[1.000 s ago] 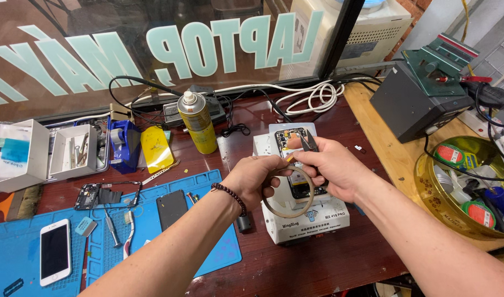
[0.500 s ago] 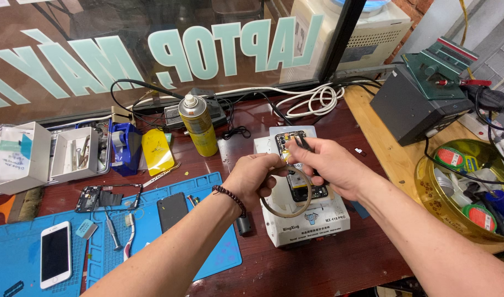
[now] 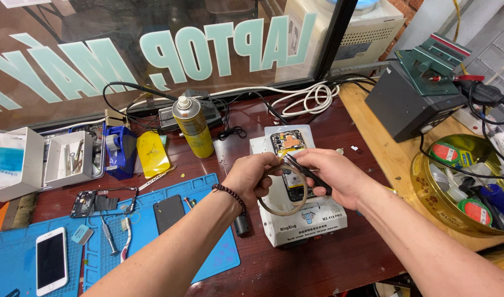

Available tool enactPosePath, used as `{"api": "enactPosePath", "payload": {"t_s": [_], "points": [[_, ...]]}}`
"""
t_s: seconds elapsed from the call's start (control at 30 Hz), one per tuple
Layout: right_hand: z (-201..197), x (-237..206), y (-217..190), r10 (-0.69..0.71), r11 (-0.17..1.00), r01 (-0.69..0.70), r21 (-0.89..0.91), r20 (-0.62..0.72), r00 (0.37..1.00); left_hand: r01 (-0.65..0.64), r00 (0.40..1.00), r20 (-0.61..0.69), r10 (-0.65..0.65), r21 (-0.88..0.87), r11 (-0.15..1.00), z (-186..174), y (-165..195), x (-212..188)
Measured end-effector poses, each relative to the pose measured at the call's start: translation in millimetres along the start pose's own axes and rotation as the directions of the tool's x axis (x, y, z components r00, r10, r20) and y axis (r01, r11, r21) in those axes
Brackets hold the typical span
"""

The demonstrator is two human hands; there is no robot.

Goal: The person opens a yellow packet and uses tweezers to remove a small component from a disassembled smartphone. They then apply a strip of adhesive tape to the phone's internal frame and place the component back into position.

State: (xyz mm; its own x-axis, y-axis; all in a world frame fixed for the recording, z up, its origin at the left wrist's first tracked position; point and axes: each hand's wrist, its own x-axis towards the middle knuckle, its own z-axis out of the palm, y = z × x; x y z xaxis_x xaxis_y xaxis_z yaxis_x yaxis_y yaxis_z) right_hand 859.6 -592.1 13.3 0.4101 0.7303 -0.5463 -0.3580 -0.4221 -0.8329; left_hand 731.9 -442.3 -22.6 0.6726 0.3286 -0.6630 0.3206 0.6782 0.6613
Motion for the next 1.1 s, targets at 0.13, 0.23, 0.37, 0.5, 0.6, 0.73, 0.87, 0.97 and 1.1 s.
{"api": "enactPosePath", "payload": {"t_s": [0.13, 0.23, 0.37, 0.5, 0.6, 0.73, 0.87, 0.97, 1.1], "points": [[-1.1, 5.3, 5.0, 0.002, 1.0, -0.002, -0.014, -0.042, 0.999, 0.006, 1.0, 0.014, -0.006, 0.008, 1.0, 1.4, -0.8, -1.0], [-3.0, 8.1, 7.3, -0.007, 0.999, 0.006, -0.036, -0.036, 0.999, -0.004, 0.999, 0.035, 0.003, 0.028, 1.0, 3.1, 0.4, -2.3], [-1.9, 10.5, 8.7, -0.013, 0.999, 0.012, -0.036, -0.045, 0.999, 0.006, 1.0, 0.022, -0.007, 0.037, 0.999, 6.8, 1.8, -5.5], [-0.7, 9.2, 7.0, -0.015, 1.0, 0.015, -0.008, -0.046, 0.999, 0.019, 1.0, 0.021, -0.02, 0.049, 0.999, 7.3, 3.3, -10.2], [0.0, 6.4, 5.8, -0.012, 1.0, 0.012, 0.001, -0.041, 0.999, 0.017, 1.0, 0.02, -0.018, 0.054, 0.998, 8.0, 3.7, -12.8], [-0.4, 4.5, 5.2, -0.012, 1.0, 0.012, 0.018, -0.031, 0.999, 0.016, 1.0, 0.024, -0.018, 0.053, 0.998, 9.5, 3.1, -13.6], [-1.8, 4.3, 6.4, -0.015, 1.0, 0.015, 0.013, -0.023, 1.0, 0.019, 0.999, 0.028, -0.021, 0.055, 0.998, 9.4, 2.3, -13.4], [-3.2, 4.9, 8.1, -0.01, 1.0, 0.01, 0.011, -0.029, 1.0, 0.023, 0.999, 0.028, -0.024, 0.067, 0.997, 8.7, 0.8, -13.2], [-4.7, 5.6, 11.0, -0.003, 1.0, 0.003, 0.013, -0.028, 1.0, 0.019, 0.999, 0.044, -0.022, 0.073, 0.997, 7.7, -1.5, -12.1]]}}
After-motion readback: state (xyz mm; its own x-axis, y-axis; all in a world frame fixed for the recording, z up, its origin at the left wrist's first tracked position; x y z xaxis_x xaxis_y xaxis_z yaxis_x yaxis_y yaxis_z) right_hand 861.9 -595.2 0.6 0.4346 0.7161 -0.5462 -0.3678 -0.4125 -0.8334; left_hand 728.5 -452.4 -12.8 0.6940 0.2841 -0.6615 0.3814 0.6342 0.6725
